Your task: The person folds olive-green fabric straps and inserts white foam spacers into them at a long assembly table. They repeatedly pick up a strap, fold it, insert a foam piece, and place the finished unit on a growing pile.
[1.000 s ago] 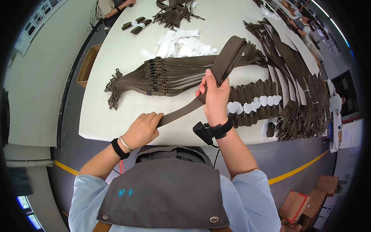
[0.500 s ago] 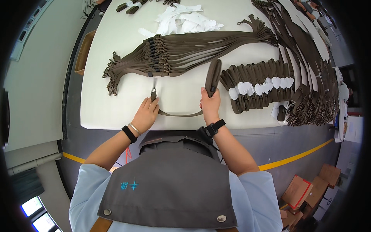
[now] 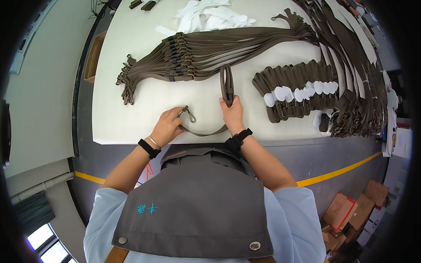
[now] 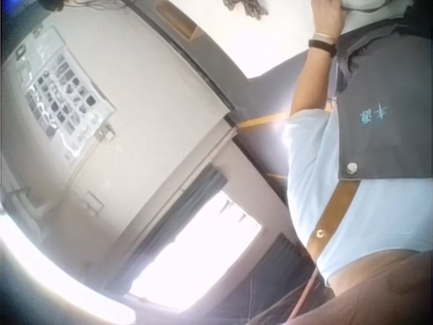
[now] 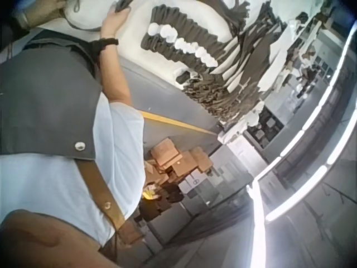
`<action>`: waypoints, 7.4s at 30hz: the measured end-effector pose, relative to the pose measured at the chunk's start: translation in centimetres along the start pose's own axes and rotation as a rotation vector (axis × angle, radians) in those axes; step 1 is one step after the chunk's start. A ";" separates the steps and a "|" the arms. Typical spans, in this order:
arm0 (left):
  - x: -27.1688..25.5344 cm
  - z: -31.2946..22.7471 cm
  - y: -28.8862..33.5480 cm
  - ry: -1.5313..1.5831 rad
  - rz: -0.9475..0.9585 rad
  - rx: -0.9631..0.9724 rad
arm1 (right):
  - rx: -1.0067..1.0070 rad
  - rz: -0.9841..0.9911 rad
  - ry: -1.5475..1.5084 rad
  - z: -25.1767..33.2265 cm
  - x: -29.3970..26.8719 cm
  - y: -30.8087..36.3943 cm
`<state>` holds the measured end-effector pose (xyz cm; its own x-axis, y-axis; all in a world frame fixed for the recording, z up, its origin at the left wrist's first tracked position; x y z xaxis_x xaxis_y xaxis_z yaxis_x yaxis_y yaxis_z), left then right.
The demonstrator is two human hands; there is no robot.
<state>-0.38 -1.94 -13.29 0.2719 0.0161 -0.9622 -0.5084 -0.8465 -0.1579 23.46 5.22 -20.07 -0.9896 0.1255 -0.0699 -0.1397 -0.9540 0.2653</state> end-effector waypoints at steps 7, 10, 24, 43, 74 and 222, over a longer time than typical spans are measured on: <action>0.6 -0.9 0.4 -0.160 0.060 0.240 | -0.147 0.196 0.248 3.0 3.4 0.8; 0.2 -1.1 0.7 -0.096 0.004 0.197 | -0.178 0.300 0.278 3.3 5.2 1.4; 1.7 -0.1 2.0 -0.040 -0.037 0.027 | -0.330 0.899 0.501 3.1 12.0 5.7; -0.8 1.6 4.3 -0.006 -0.163 -0.214 | -0.394 0.970 0.824 3.9 12.7 4.4; -0.4 3.3 4.7 -0.049 -0.239 -0.460 | -0.589 1.087 1.006 3.6 12.4 5.7; -13.3 -1.7 -5.0 1.177 -0.110 -0.474 | -0.084 0.929 -0.076 18.0 6.9 4.6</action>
<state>-0.05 1.18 0.73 0.9753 -0.1760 -0.1334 -0.1627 -0.9811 0.1045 15.43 6.59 -2.00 -0.7033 -0.6823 0.1994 0.7081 -0.6971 0.1124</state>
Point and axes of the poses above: each hand's wrist, its own y-axis away from the middle knuckle, its own x-axis out of the palm, z = x × y, the point moved 7 cm from there along -y, towards the middle knuckle, and after that the axes turned 14 degrees about -y, right-handed, at the moved point
